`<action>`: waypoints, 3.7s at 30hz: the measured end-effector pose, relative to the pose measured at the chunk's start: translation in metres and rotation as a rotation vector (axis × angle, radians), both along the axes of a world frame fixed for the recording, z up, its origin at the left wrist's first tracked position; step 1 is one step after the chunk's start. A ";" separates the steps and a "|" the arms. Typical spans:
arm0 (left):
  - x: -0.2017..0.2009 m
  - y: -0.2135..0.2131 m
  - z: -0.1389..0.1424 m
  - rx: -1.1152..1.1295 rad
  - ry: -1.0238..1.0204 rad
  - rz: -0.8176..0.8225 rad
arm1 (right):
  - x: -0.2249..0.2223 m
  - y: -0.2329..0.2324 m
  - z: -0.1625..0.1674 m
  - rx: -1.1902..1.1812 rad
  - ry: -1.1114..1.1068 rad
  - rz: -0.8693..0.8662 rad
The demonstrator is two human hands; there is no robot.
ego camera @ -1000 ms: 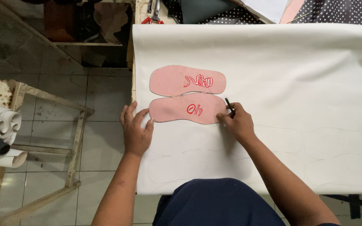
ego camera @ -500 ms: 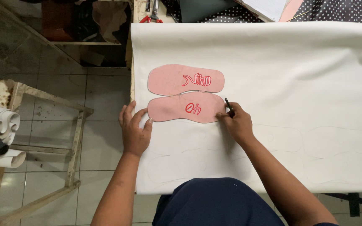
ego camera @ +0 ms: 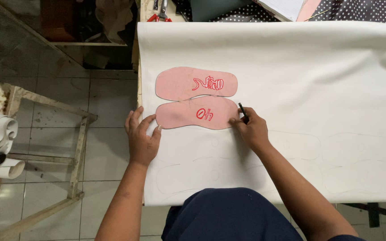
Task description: The person places pink insole-shaped templates on a large white fabric and traces their outlines with a pencil. They repeat this process multiple times across the fabric, moving the templates to new positions and drawing additional outlines.
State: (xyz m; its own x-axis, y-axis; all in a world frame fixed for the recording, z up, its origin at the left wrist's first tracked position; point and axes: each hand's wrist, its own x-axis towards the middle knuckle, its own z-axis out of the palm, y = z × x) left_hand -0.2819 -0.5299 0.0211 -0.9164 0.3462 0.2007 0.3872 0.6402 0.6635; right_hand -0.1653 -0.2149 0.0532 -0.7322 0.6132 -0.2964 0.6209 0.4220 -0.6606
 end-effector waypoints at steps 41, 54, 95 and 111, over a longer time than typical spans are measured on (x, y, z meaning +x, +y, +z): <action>-0.001 0.000 0.000 0.005 0.012 -0.003 | 0.001 0.001 -0.005 0.080 0.012 0.059; -0.002 -0.002 -0.005 0.022 0.023 -0.018 | -0.002 0.002 0.002 0.015 -0.015 0.038; 0.066 0.145 0.016 -0.419 0.149 -0.410 | -0.033 -0.002 0.039 0.328 0.163 0.343; 0.082 0.148 0.032 -0.049 -0.243 -0.519 | -0.070 -0.057 0.064 0.289 0.023 0.961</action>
State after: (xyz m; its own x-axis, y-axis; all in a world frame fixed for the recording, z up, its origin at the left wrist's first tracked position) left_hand -0.2002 -0.3817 0.0530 -0.6420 0.7664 -0.0218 0.4991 0.4394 0.7469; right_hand -0.2353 -0.2718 0.1174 -0.9582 -0.1947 -0.2095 -0.0788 0.8838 -0.4611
